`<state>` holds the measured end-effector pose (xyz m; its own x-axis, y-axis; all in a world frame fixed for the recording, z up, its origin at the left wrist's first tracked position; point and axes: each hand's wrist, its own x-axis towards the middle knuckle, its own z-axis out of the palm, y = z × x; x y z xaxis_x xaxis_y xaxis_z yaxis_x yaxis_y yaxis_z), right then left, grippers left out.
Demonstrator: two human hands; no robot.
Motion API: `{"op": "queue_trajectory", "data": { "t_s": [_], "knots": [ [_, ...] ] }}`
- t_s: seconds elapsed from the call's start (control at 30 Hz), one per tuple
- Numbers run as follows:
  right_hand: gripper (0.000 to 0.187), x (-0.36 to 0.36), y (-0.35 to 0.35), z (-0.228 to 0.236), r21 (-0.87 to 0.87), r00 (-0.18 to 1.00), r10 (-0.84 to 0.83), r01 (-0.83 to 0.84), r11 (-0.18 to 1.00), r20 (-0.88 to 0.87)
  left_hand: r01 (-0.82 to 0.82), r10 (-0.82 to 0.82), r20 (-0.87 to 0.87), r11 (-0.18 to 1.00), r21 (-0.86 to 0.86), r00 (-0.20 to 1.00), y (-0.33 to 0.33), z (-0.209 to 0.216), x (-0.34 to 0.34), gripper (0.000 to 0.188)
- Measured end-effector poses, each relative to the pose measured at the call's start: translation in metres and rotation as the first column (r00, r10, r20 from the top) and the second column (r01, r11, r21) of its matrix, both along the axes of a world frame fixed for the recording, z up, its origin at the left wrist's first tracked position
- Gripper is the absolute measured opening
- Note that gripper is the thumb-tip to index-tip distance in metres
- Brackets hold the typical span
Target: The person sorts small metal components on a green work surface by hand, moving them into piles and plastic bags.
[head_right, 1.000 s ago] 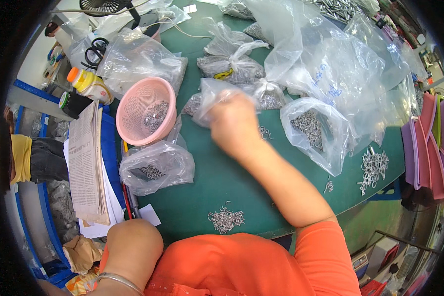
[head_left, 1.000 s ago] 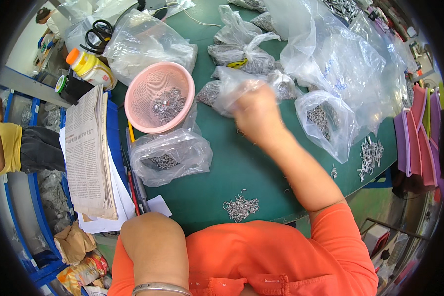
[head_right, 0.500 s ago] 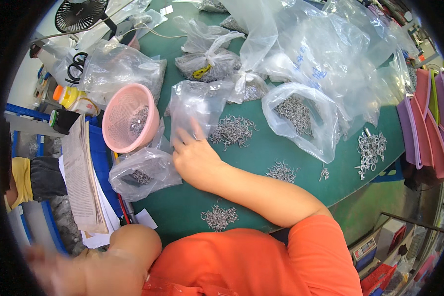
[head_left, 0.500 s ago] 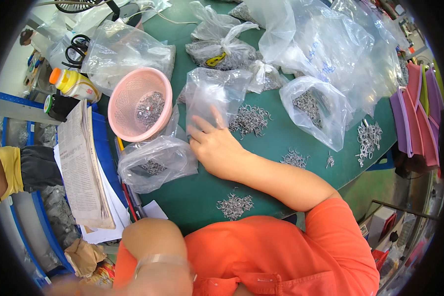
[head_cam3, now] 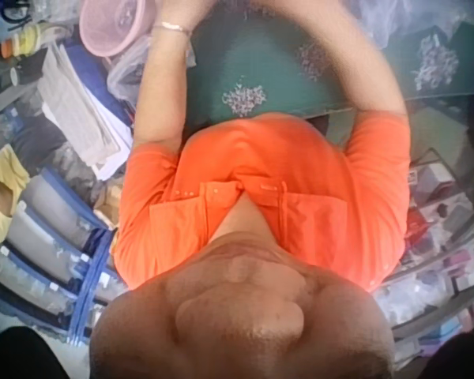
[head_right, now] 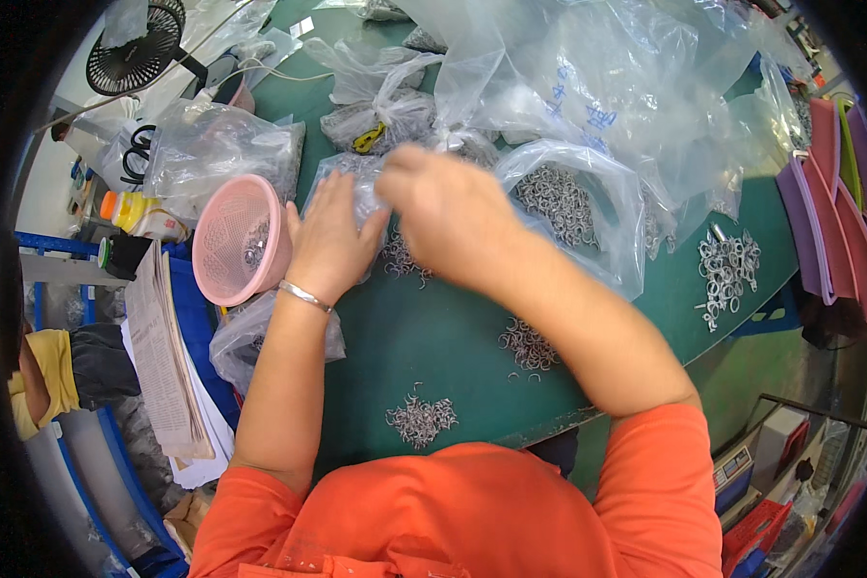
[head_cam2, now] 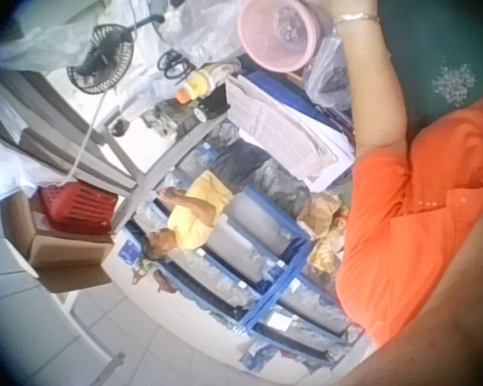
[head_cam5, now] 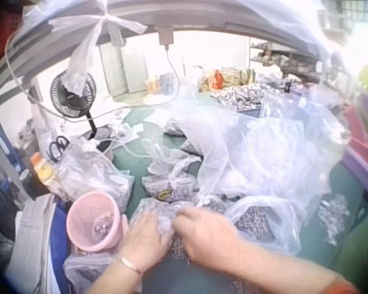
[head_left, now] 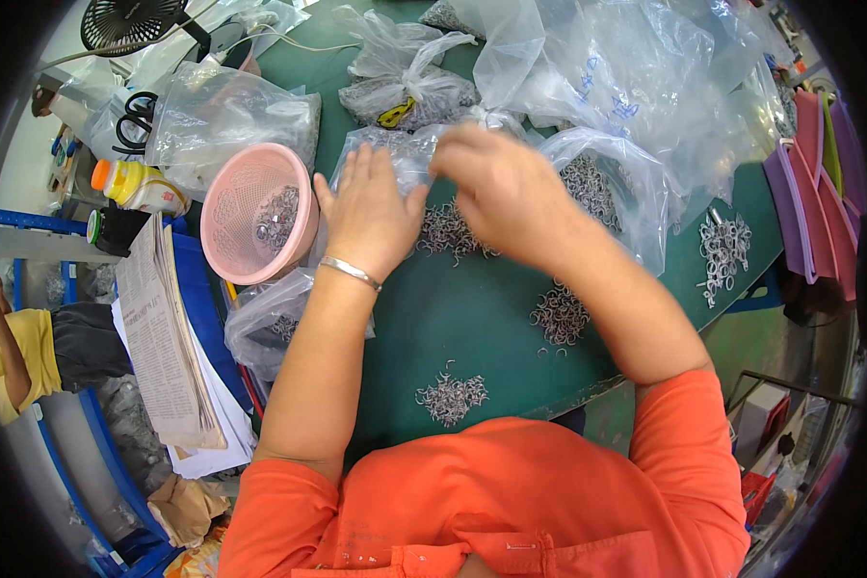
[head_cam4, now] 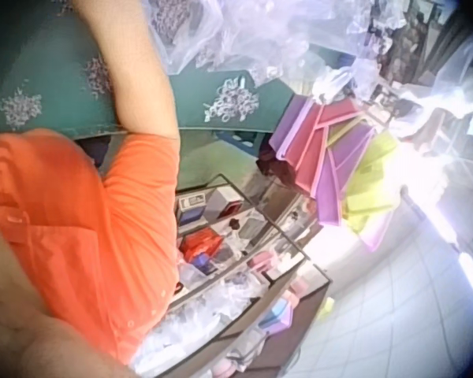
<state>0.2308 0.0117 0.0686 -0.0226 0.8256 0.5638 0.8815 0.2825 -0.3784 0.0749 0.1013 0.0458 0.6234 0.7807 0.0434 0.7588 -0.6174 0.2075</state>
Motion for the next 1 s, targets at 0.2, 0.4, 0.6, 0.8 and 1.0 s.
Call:
{"op": "queue_trajectory", "data": {
  "t_s": [0.2,0.4,0.6,0.8,1.0],
  "knots": [
    [0.016,0.049,0.039,-0.021,-0.064,0.883,-0.22,0.27,0.961,0.415,-0.026,0.027,0.042,0.999,-0.026,0.999,0.003,-0.014,-0.004,0.074],
    [0.023,0.067,0.043,-0.003,-0.249,0.915,-0.404,0.39,0.886,-0.004,-0.073,0.124,0.331,0.984,-0.163,0.936,0.004,-0.018,-0.008,0.082],
    [0.024,0.087,0.043,-0.003,-0.294,0.848,-0.418,0.33,0.897,-0.325,-0.054,0.098,0.45,0.993,-0.108,0.887,0.011,-0.03,-0.015,0.082],
    [0.022,0.104,0.05,-0.002,-0.287,0.687,-0.395,0.273,0.918,-0.61,-0.062,0.095,0.414,0.994,-0.092,0.905,0.013,-0.033,-0.016,0.073],
    [0.021,0.144,0.057,-0.001,-0.201,0.484,-0.288,0.225,0.954,-0.826,-0.053,0.033,0.395,0.998,0.041,0.918,0.009,-0.037,-0.012,0.058]
  ]
}}
